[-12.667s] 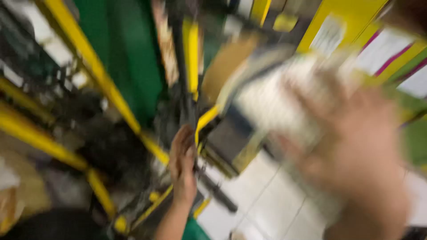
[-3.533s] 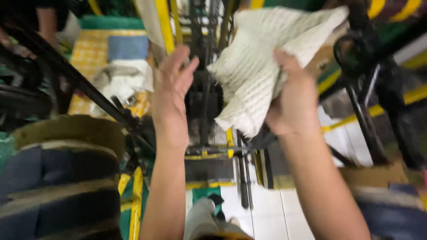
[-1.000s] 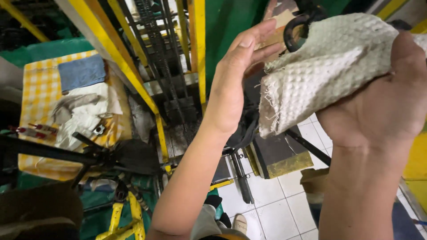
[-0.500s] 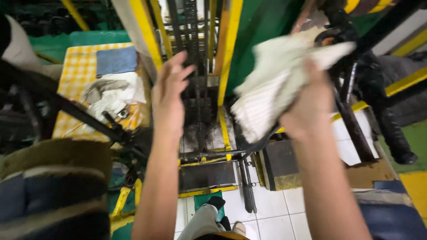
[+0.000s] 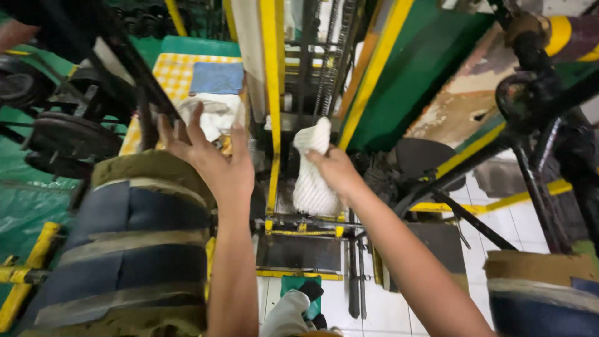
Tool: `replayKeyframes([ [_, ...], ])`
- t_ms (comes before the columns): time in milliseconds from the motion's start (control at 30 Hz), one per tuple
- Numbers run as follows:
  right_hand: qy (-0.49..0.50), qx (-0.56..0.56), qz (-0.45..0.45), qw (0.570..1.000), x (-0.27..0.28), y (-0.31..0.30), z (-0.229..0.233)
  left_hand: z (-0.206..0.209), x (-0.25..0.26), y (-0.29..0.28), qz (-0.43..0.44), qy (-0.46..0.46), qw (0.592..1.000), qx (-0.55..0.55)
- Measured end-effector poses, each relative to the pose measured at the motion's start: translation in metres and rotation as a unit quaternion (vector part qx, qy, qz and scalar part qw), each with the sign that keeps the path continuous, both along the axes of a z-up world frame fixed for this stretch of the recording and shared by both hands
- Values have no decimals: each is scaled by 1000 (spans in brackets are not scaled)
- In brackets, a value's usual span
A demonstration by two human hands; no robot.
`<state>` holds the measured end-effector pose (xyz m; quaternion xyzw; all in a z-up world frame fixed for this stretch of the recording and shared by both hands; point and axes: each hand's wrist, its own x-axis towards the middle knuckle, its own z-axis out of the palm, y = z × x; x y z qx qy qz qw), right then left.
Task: The recorder uses a cloth to wipe down various metal parts, pull-up bars, and the base of gym machinery.
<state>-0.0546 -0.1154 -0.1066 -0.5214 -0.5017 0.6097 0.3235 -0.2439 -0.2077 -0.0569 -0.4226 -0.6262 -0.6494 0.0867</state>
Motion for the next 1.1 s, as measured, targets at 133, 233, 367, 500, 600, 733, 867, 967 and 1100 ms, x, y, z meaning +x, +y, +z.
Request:
replayKeyframes([
  [133, -19, 135, 103, 985, -37, -3, 1, 15, -22, 10, 104, -31, 991, 76],
  [233, 53, 76, 95, 991, -62, -8, 18, 23, -56, 43, 188, -48, 981, 23],
  [367, 23, 157, 97, 983, -80, -4, 27, 49, -91, 102, 172, -130, 976, 0],
  [500, 119, 172, 107, 972, -96, 4, 38, 75, -104, 134, 185, -171, 962, -106],
  [600, 137, 139, 100, 976, -109, 16, 47, 78, -120, 129, 203, -138, 961, -125],
  [733, 207, 91, 124, 966, -117, 4, 64, 77, -119, 98, 215, -124, 960, -129],
  [867, 212, 49, 118, 969, -107, -9, 65, 60, -99, 98, 171, -143, 966, -134],
  [967, 252, 44, 110, 960, -81, -12, 70, 45, -69, 106, 95, -167, 972, -139],
  [1100, 282, 54, 37, 957, -24, -15, 78, 28, -18, 95, -31, -126, 982, -139],
])
